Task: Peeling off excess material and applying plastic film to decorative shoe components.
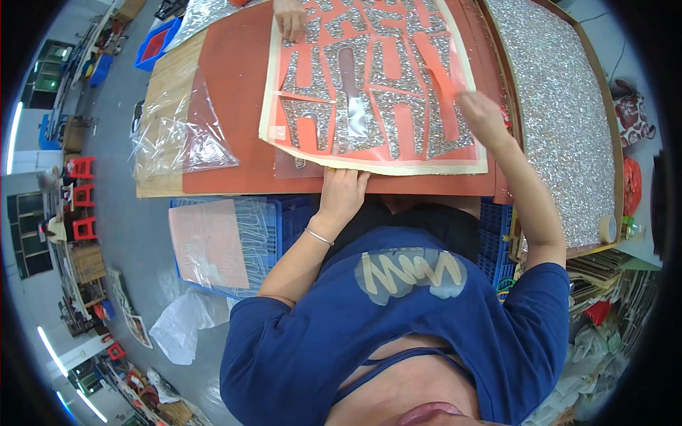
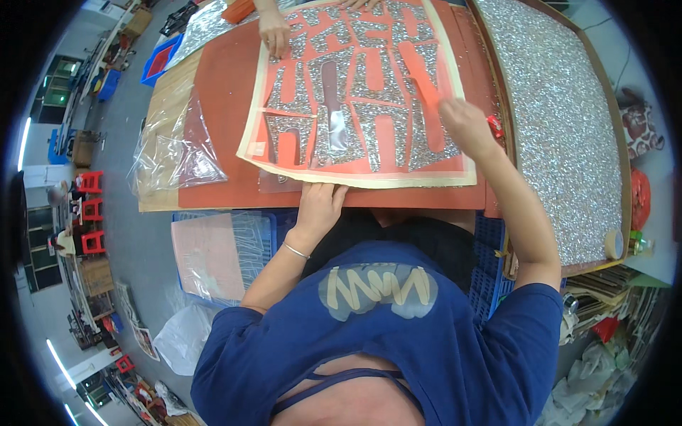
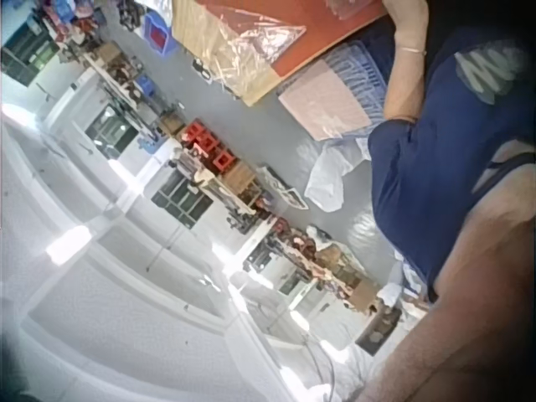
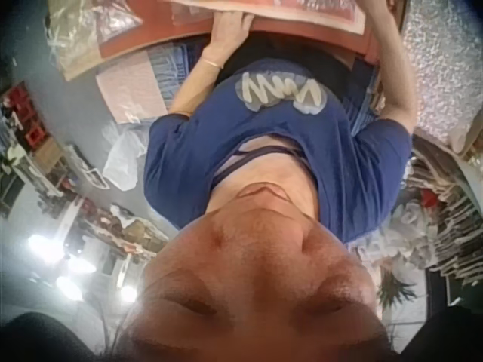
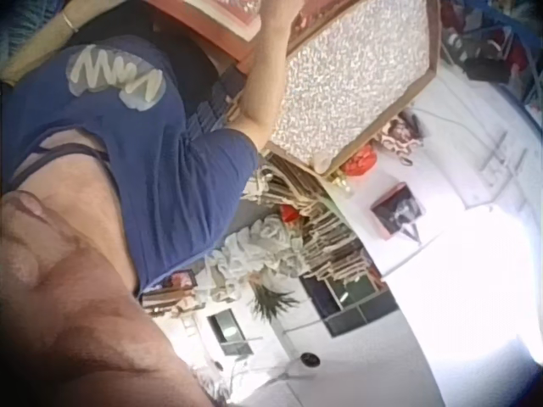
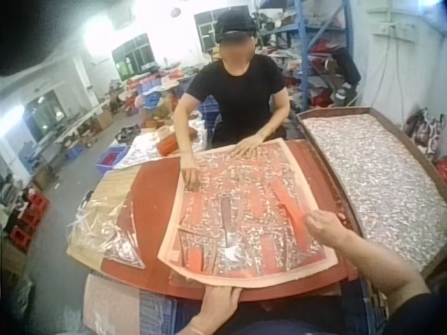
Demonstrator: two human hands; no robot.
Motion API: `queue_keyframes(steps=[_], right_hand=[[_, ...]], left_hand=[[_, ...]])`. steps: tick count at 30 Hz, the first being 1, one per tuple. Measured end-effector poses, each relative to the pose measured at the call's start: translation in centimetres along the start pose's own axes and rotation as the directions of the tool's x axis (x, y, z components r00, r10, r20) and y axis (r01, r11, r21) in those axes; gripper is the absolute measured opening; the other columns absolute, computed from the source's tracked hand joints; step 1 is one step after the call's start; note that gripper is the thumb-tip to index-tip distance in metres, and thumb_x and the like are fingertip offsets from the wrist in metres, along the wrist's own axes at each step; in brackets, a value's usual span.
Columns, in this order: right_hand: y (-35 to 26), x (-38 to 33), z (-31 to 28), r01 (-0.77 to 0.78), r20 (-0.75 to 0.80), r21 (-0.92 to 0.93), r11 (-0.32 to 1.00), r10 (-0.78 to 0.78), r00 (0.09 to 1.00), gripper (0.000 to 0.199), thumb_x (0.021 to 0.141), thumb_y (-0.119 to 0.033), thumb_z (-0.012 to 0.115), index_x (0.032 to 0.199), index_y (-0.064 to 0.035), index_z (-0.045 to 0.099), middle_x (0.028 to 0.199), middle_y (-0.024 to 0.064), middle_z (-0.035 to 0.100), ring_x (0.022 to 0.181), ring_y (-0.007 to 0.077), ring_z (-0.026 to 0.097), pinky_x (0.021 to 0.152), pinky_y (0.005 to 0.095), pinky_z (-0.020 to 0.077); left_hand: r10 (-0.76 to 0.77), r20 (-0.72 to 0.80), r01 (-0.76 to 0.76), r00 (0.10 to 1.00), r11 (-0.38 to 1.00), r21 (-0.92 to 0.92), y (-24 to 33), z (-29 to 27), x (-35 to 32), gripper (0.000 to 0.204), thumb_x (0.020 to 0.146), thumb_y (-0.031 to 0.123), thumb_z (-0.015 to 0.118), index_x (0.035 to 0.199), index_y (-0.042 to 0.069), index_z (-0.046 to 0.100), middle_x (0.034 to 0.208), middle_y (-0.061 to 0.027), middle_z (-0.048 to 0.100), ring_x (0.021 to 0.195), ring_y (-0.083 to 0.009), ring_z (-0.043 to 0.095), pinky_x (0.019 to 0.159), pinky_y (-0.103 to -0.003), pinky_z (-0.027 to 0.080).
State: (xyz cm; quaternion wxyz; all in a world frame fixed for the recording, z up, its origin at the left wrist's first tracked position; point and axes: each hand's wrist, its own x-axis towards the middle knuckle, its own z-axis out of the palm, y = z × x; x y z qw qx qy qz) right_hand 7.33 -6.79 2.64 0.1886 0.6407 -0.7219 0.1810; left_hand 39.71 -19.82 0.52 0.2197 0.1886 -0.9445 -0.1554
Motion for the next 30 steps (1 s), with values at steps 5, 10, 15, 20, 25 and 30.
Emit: queue_keyframes(steps=[5,10,15,20,25,30], right_hand=[[-2.2,-5.0,0.0,0.158,0.127,0.144,0.977,-0.176,0.976,0.018,0.076,-0.003,0.054,0.093,-0.0018,0.057,0.095,0.0104,0.062,0.089,0.0271,0.061,0.076,0.0373,0.0511],[-2.7,-4.5,-0.3,0.064,0.262,0.128,0.990,-0.096,0.960,0.022,0.075,-0.004,0.054,0.096,-0.0004,0.059,0.099,0.0093,0.059,0.090,0.0253,0.059,0.077,0.0352,0.0504],[-2.2,-4.0,-0.1,0.114,0.282,0.131,0.985,-0.147,0.948,0.018,0.075,-0.004,0.054,0.092,-0.0006,0.059,0.096,0.0084,0.058,0.085,0.0247,0.057,0.077,0.0333,0.0500],[-3.4,-3.7,0.3,0.190,0.478,-0.074,0.979,-0.133,0.868,0.013,0.075,-0.005,0.055,0.087,-0.0009,0.059,0.084,0.0092,0.056,0.083,0.0241,0.057,0.072,0.0332,0.0504],[-3.0,-3.0,0.2,0.161,0.389,-0.059,0.985,-0.126,0.912,0.012,0.076,-0.006,0.056,0.087,-0.0022,0.059,0.081,0.0100,0.056,0.077,0.0249,0.057,0.067,0.0346,0.0504],[0.7,3.2,-6.5,-0.043,-0.179,0.048,0.998,0.050,0.983,0.016,0.080,-0.002,0.057,0.095,-0.0032,0.059,0.083,0.0122,0.060,0.076,0.0285,0.061,0.065,0.0380,0.0508]], left_hand=[[-0.016,0.126,0.042,0.992,0.977,-0.209,1.6,0.6,-0.3,0.029,0.085,0.012,0.061,0.108,-0.004,0.057,0.103,-0.0206,0.059,0.105,-0.0376,0.052,0.096,-0.045,0.038],[0.060,0.098,-0.040,0.993,0.981,-0.192,2.1,1.6,-0.2,0.027,0.085,0.011,0.060,0.107,-0.004,0.057,0.102,-0.0188,0.059,0.102,-0.0353,0.053,0.095,-0.044,0.039],[0.035,0.119,-0.016,0.992,0.988,-0.156,2.1,2.0,-0.5,0.027,0.084,0.011,0.061,0.107,-0.003,0.057,0.102,-0.0186,0.059,0.103,-0.0349,0.052,0.096,-0.044,0.038],[0.040,0.128,-0.022,0.991,0.990,-0.142,2.0,2.1,-0.5,0.027,0.085,0.012,0.060,0.107,-0.003,0.057,0.103,-0.0189,0.058,0.105,-0.0349,0.051,0.097,-0.044,0.037],[0.041,0.130,-0.018,0.991,0.984,-0.175,2.0,1.8,-0.3,0.027,0.085,0.012,0.060,0.107,-0.003,0.057,0.102,-0.0188,0.059,0.105,-0.0350,0.051,0.098,-0.044,0.037],[-0.017,0.123,0.048,0.992,0.966,-0.253,1.2,0.7,-0.1,0.017,0.085,0.010,0.060,0.099,0.001,0.062,0.094,-0.0197,0.062,0.092,-0.0369,0.057,0.082,-0.043,0.046]])
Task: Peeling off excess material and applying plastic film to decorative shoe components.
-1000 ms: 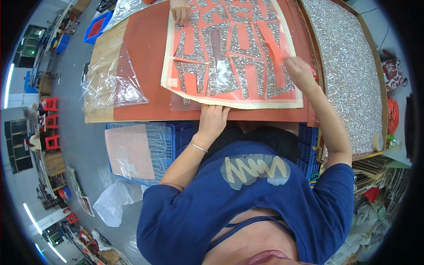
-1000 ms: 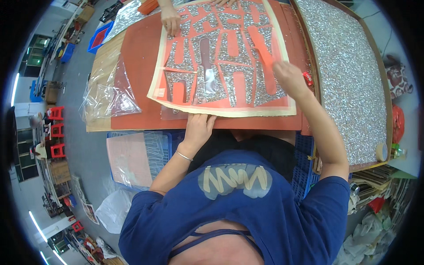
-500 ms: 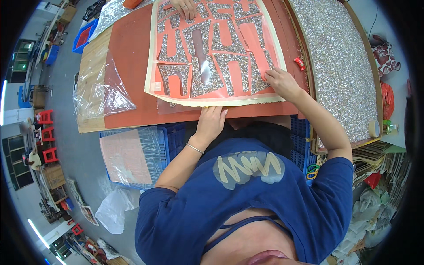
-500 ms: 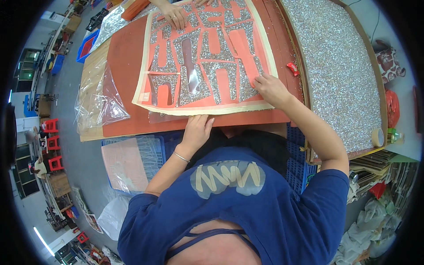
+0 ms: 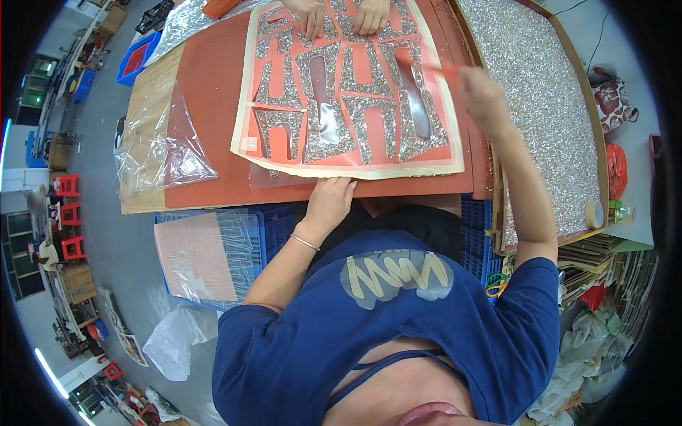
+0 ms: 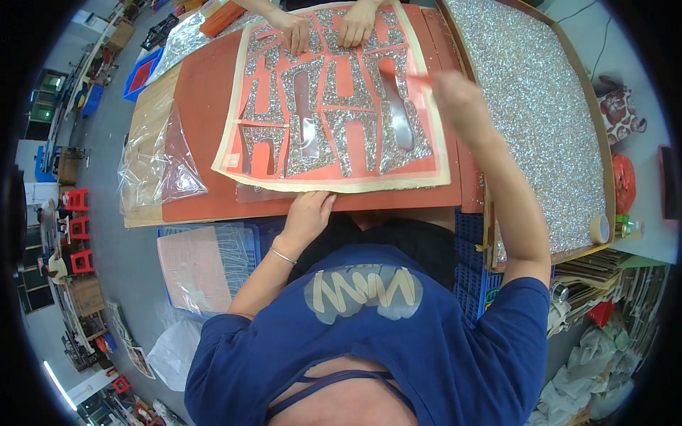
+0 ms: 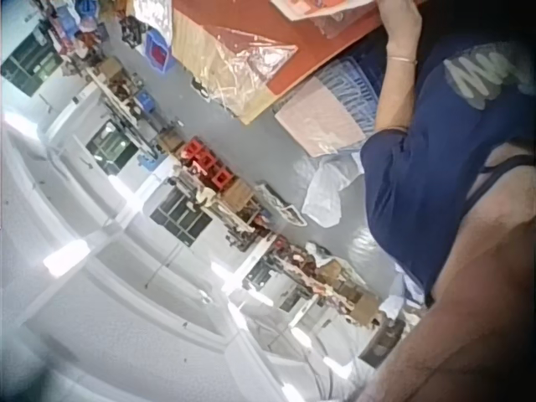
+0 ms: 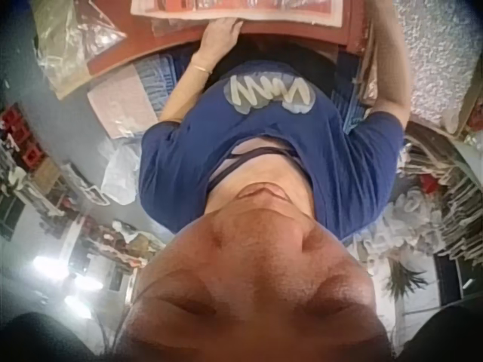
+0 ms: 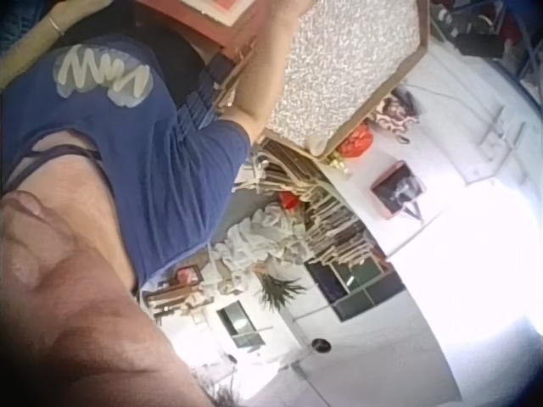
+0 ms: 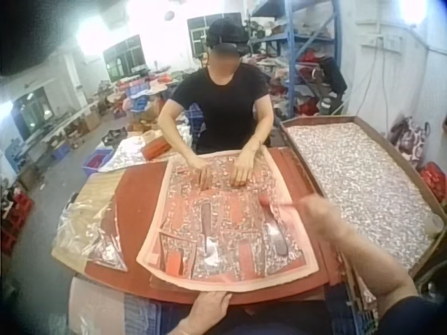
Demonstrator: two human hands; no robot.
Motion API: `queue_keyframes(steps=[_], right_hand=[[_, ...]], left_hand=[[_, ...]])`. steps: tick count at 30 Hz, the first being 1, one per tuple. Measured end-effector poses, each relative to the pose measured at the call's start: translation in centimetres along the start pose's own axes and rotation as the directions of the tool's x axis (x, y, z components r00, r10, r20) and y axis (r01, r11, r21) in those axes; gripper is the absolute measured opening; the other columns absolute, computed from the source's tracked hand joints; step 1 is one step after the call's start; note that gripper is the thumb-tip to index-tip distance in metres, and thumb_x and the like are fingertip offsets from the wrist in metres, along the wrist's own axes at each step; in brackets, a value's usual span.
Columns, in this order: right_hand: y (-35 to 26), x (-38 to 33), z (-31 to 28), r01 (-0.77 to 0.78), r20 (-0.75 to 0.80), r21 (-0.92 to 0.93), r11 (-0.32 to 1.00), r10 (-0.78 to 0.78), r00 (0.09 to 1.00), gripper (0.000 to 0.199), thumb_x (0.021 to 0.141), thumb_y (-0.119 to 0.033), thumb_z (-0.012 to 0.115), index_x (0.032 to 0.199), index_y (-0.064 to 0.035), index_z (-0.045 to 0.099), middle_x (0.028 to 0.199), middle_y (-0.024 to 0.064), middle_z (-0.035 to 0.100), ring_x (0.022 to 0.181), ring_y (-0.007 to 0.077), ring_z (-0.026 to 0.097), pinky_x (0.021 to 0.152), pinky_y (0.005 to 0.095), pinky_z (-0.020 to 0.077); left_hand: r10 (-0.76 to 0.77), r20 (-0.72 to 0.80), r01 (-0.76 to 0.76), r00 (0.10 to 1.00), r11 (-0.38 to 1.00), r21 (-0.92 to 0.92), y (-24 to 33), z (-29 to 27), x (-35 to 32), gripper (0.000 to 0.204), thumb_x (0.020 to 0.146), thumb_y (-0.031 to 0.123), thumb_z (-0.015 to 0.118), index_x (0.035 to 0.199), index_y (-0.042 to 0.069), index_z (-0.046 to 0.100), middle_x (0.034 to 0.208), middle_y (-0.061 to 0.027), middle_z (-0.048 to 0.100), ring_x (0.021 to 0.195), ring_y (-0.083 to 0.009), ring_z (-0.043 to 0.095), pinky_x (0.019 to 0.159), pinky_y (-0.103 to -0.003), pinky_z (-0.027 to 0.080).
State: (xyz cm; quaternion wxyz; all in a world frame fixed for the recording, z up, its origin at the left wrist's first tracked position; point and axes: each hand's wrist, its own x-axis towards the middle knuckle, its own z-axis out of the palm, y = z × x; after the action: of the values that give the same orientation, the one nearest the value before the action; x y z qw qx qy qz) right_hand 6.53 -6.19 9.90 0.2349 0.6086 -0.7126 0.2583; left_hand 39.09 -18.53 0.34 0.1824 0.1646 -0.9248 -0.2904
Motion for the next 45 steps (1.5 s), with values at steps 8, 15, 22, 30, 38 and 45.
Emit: queue_keyframes(steps=[8,15,22,30,38,45], right_hand=[[6.7,-2.1,-1.6,-0.210,0.240,-0.273,0.939,0.278,0.930,0.029,0.085,-0.005,0.057,0.113,-0.0052,0.056,0.098,0.0132,0.060,0.089,0.0282,0.062,0.076,0.0377,0.0520],[3.7,-7.8,0.5,-0.433,0.260,0.014,0.901,0.415,0.872,0.025,0.087,-0.004,0.056,0.111,-0.0054,0.062,0.097,0.0141,0.062,0.084,0.0278,0.062,0.078,0.0358,0.0513],[0.8,-10.5,-0.9,-0.641,0.433,0.767,0.021,0.721,0.541,0.017,0.090,-0.002,0.056,0.105,0.0029,0.061,0.088,0.0066,0.062,0.075,0.0129,0.060,0.067,0.0268,0.0514],[2.0,-12.8,-2.3,-0.444,0.532,0.837,-0.321,0.669,0.519,0.026,0.091,0.003,0.044,0.115,-0.0042,0.051,0.073,0.0027,0.052,0.063,0.0119,0.053,0.054,0.0262,0.0459],[2.1,-13.1,-1.8,-0.320,0.014,-0.022,0.947,0.321,0.947,0.029,0.072,0.011,0.053,0.093,-0.0051,0.065,0.097,0.0116,0.066,0.107,0.0324,0.057,0.097,0.0432,0.0405],[-15.9,-8.7,4.8,-0.109,0.360,0.250,0.962,0.012,0.933,0.065,0.075,-0.031,0.072,0.126,-0.0005,0.047,0.126,0.0206,0.051,0.121,0.0380,0.045,0.105,0.0562,0.0269]], left_hand=[[-0.026,-0.054,0.029,0.998,0.998,0.060,0.0,-1.2,-0.4,0.016,0.085,0.010,0.059,0.097,0.001,0.065,0.090,-0.0207,0.063,0.088,-0.0385,0.058,0.078,-0.045,0.048],[-0.030,-0.020,0.031,0.999,0.997,0.072,-0.2,0.0,-1.0,0.022,0.083,0.008,0.060,0.104,-0.001,0.059,0.102,-0.0187,0.060,0.103,-0.0356,0.053,0.097,-0.045,0.037],[-0.007,0.061,0.003,0.998,0.998,0.067,-0.3,-0.3,-0.3,0.027,0.083,0.007,0.060,0.108,-0.002,0.057,0.108,-0.0210,0.058,0.109,-0.0372,0.051,0.100,-0.046,0.036],[0.013,0.044,-0.017,0.999,0.996,0.085,-0.6,0.4,-0.6,0.028,0.085,0.006,0.058,0.111,-0.003,0.056,0.110,-0.0221,0.057,0.110,-0.0388,0.050,0.099,-0.046,0.037],[-0.006,0.025,0.004,1.000,0.997,0.082,-0.1,0.3,-0.9,0.026,0.086,0.008,0.058,0.110,-0.003,0.056,0.108,-0.0217,0.057,0.108,-0.0391,0.050,0.098,-0.046,0.037],[-0.047,0.002,0.047,0.999,0.996,0.075,0.6,0.4,-0.7,0.022,0.087,0.003,0.052,0.107,-0.003,0.058,0.107,-0.0214,0.057,0.106,-0.0378,0.051,0.098,-0.045,0.037]])
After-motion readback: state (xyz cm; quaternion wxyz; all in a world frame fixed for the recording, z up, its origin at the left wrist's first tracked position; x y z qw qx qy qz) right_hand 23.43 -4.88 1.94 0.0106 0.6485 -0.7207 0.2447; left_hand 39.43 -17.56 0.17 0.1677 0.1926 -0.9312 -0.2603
